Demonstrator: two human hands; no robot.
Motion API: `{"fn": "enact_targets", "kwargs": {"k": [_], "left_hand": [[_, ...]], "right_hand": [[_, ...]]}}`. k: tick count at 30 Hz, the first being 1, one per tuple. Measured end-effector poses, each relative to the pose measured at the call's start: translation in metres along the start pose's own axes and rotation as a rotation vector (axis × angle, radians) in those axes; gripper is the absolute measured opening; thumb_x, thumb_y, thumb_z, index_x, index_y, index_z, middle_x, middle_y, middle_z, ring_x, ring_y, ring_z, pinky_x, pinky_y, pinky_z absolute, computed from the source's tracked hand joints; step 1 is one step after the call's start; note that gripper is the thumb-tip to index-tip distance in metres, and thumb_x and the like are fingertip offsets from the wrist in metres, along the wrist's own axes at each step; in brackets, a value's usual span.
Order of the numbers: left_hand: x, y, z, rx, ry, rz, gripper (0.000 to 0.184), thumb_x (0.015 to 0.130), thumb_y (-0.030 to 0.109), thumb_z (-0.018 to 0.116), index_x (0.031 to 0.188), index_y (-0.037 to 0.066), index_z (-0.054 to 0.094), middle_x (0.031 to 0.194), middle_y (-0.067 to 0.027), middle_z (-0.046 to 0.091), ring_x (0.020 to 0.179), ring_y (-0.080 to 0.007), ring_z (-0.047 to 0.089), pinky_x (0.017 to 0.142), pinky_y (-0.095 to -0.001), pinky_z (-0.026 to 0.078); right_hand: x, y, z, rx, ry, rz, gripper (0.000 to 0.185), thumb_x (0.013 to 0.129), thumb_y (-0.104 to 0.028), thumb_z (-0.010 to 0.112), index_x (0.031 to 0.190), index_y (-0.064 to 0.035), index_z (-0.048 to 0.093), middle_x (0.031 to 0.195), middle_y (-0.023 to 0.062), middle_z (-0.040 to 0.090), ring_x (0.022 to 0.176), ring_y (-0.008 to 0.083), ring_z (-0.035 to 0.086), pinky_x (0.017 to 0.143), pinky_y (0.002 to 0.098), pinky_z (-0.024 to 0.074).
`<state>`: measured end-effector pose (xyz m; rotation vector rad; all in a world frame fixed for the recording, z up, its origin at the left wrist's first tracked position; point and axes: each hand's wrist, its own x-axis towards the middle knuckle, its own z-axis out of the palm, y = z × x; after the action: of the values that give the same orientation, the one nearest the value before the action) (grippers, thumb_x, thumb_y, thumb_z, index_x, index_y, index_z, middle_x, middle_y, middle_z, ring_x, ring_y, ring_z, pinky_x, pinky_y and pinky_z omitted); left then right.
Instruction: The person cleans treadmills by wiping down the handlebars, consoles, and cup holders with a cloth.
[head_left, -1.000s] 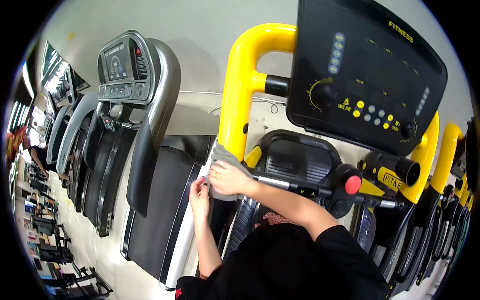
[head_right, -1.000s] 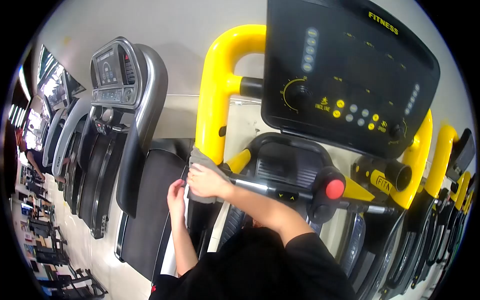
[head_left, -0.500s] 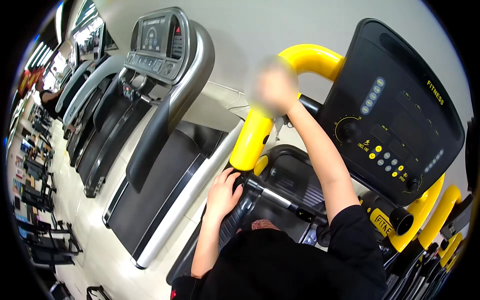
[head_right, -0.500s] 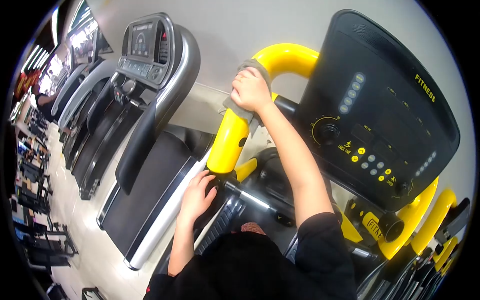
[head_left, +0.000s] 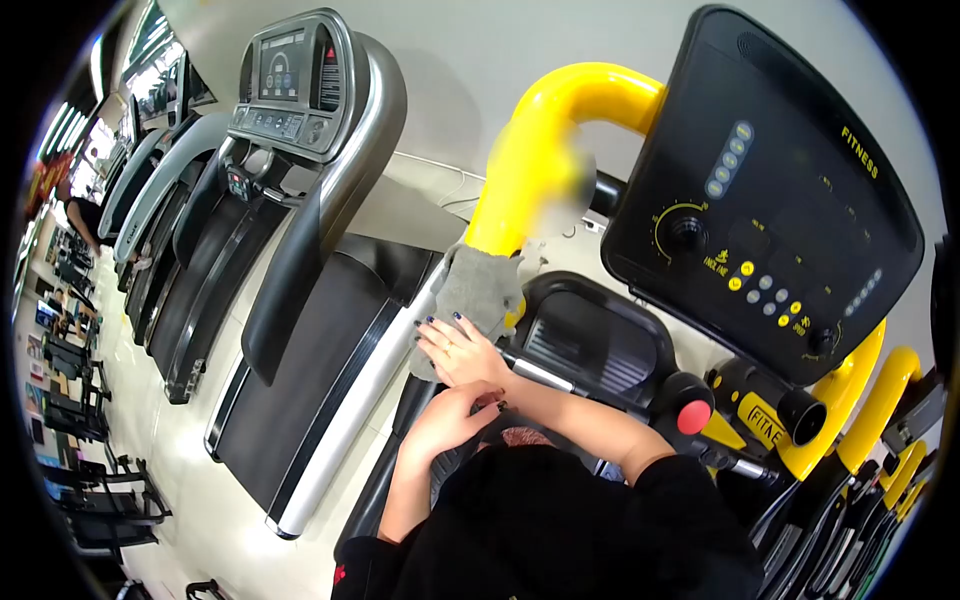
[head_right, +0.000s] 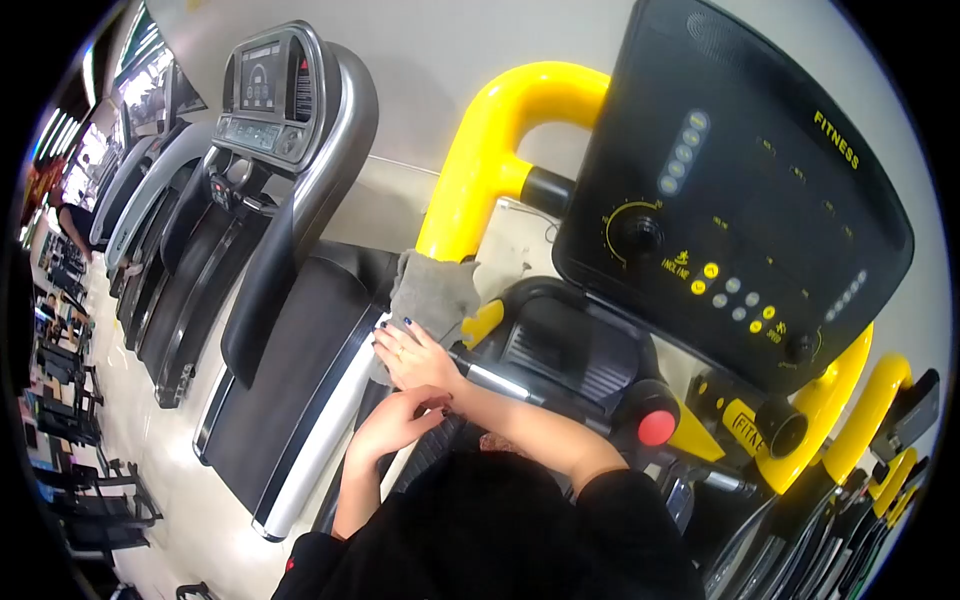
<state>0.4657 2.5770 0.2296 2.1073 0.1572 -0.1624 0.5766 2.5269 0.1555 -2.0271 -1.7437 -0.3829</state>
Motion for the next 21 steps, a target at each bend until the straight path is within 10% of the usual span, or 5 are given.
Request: {"fn": "enact_targets", "kwargs": {"k": [7, 12, 15, 21], "left_hand": [[-0.008, -0.001, -0.001, -0.066, 0.081, -0.078, 0.027, 0.082, 0.007, 0.054, 0.108, 0.002, 0.060, 0.083, -0.0105, 0.066, 0.080, -0.0177, 0.065, 0.073, -0.0279, 0.050], [0.008, -0.002, 0.001, -0.034, 0.244, 0.117, 0.023, 0.081, 0.006, 0.057, 0.103, 0.003, 0.061, 0.083, -0.0110, 0.062, 0.070, -0.0182, 0.060, 0.065, -0.0278, 0.047], [0.032, -0.007, 0.001, 0.106, 0.301, 0.278, 0.020, 0.077, 0.004, 0.056, 0.096, 0.002, 0.061, 0.091, -0.0117, 0.061, 0.082, -0.0256, 0.058, 0.072, -0.0323, 0.046], [0.062, -0.027, 0.007, 0.706, 0.277, 0.381, 0.024, 0.076, 0.010, 0.057, 0.098, 0.005, 0.062, 0.107, -0.0088, 0.059, 0.105, -0.0264, 0.052, 0.087, -0.0376, 0.041]], "right_hand": [[-0.027, -0.012, 0.007, 0.033, -0.031, 0.095, 0.046, 0.077, -0.026, 0.056, 0.121, -0.0114, 0.054, 0.136, 0.0013, 0.043, 0.130, 0.0195, 0.034, 0.105, 0.0486, 0.0275], [-0.052, -0.011, 0.004, 0.598, 0.027, 0.306, 0.035, 0.081, -0.022, 0.054, 0.114, -0.0116, 0.059, 0.131, -0.0004, 0.050, 0.131, 0.0217, 0.033, 0.109, 0.0452, 0.0221], [-0.054, -0.019, -0.009, 0.421, 0.058, 0.414, 0.021, 0.075, -0.011, 0.056, 0.094, -0.0078, 0.064, 0.099, 0.0074, 0.063, 0.104, 0.0284, 0.055, 0.096, 0.0415, 0.0386], [-0.090, -0.035, -0.042, 0.522, 0.026, 0.460, 0.016, 0.073, -0.006, 0.055, 0.085, -0.0073, 0.066, 0.088, 0.0091, 0.064, 0.084, 0.0277, 0.061, 0.074, 0.0395, 0.0484]]}}
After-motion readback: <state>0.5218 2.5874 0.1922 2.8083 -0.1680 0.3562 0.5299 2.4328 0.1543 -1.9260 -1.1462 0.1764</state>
